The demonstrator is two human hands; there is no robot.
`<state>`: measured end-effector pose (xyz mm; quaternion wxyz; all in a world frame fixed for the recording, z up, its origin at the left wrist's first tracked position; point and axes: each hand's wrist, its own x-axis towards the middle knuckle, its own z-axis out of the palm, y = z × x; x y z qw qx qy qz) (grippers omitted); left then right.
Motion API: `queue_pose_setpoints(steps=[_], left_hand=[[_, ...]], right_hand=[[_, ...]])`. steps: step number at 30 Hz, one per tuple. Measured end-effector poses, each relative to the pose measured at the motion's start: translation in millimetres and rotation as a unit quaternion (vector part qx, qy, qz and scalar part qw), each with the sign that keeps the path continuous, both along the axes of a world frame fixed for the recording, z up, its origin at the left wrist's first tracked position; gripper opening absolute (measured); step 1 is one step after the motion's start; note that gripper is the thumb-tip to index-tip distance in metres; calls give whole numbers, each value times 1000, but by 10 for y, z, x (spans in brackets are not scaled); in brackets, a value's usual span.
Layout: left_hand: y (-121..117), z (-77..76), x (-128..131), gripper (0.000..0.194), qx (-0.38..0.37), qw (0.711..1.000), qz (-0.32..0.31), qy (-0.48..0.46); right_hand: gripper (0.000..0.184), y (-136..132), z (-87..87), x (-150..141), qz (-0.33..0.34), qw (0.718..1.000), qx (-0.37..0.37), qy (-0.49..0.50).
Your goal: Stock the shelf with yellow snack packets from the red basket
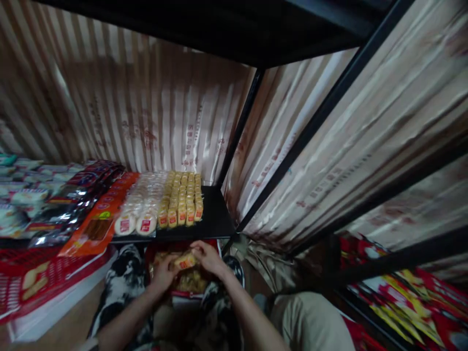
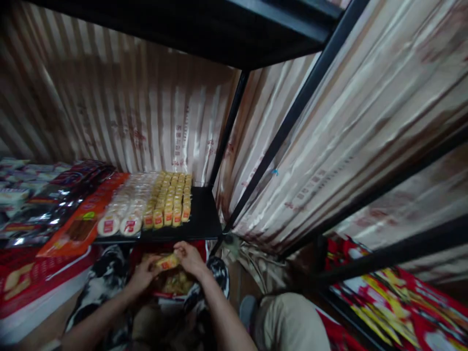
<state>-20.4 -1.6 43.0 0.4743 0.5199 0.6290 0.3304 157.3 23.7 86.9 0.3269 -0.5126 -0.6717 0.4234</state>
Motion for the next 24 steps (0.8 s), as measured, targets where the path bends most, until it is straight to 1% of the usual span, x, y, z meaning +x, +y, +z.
queue_pose_setpoints(steps=[3,6,8,11,16,20,24], left_hand=[[-81,202,89,27,-19,996,24,-87],[-147,381,186,18,-17,988,38,-147],[-183,457,248,16,-6,985,47,-167],[-224,506,331,17,1,981,56,-186],[-276,580,400,21,-14,979,42,-199],[-292,666,399,14,-23,975,40,-217],[-236,688,407,11,-27,969,44,-240]], right_hand=[[31,-64,68,-16,-56,994,-20,93],[44,-141,99,-24,-81,984,-41,152],[46,-202,117,-22,-87,980,-40,173],[42,-288,150,-8,-90,979,-32,180],[46,-373,212,16,-125,975,-43,179],[53,-381,257,-24,-146,959,-64,234],[51,-357,280,-93,-169,945,-81,268]])
